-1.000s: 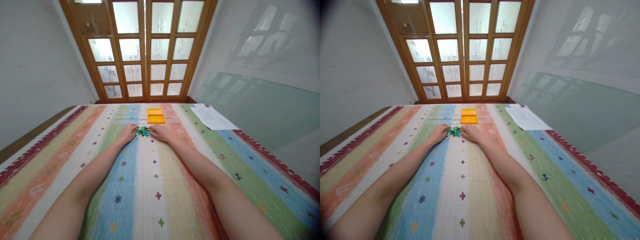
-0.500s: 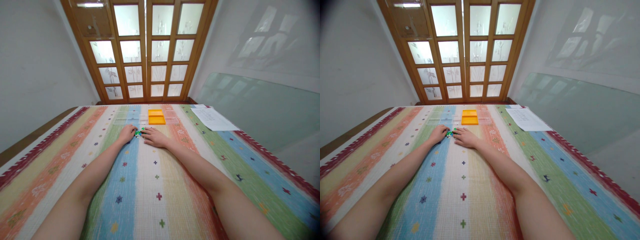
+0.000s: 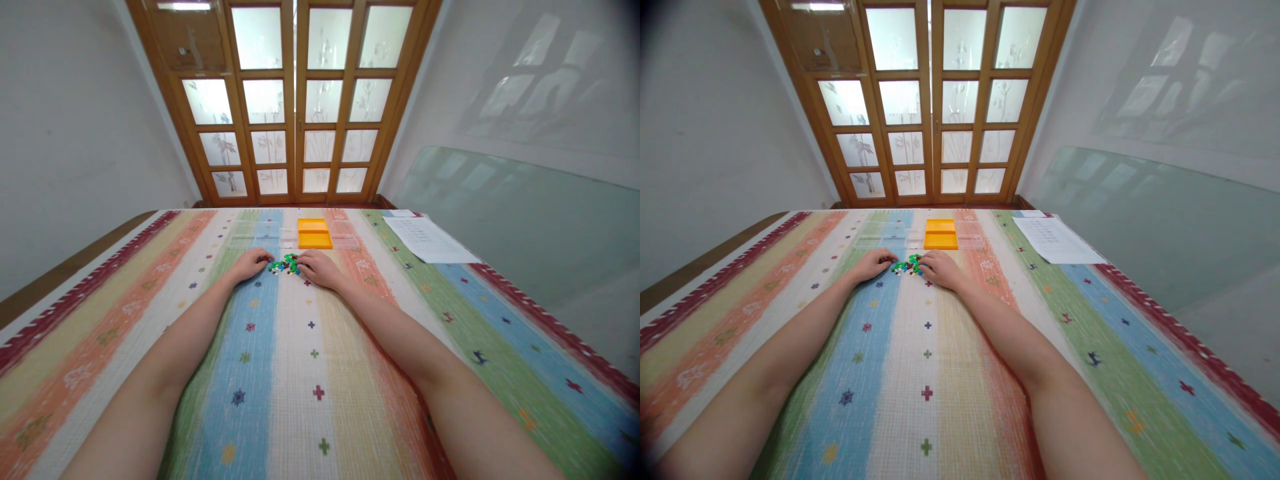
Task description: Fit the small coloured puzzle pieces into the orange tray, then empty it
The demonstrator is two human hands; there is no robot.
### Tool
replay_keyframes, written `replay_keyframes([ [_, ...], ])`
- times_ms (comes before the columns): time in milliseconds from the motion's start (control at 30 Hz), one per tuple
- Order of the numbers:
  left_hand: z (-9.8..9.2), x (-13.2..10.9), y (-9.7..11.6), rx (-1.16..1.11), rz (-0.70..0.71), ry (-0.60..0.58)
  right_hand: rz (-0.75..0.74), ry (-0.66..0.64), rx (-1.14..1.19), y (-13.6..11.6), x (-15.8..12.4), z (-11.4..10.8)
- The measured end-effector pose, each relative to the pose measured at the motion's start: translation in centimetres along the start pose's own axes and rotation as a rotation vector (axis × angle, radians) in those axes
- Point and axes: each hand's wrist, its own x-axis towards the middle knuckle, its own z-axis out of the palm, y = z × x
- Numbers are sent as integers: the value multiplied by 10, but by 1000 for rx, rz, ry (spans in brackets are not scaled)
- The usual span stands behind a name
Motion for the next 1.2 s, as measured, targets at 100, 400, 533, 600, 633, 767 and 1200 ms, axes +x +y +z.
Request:
replay_keyframes([
  [100, -4, -2, -2, -61, 19, -48, 40, 47, -16, 3, -1, 1],
  [400, 2, 0, 8, 14, 69, -2, 34, 103, -38, 10, -2, 8],
  [533, 6, 2, 11, 40, 51, 26, 37, 100, -36, 9, -2, 6],
  [600, 7, 2, 12, 44, 51, 30, 44, 104, -33, 9, -2, 5],
  [633, 7, 2, 12, 47, 52, 32, 50, 107, -33, 9, -2, 5],
  [767, 8, 3, 11, 60, 47, 43, 61, 112, -39, 9, -2, 5],
  [1200, 9, -1, 9, 65, -75, 186, 74, 103, -85, 7, -2, 3],
])
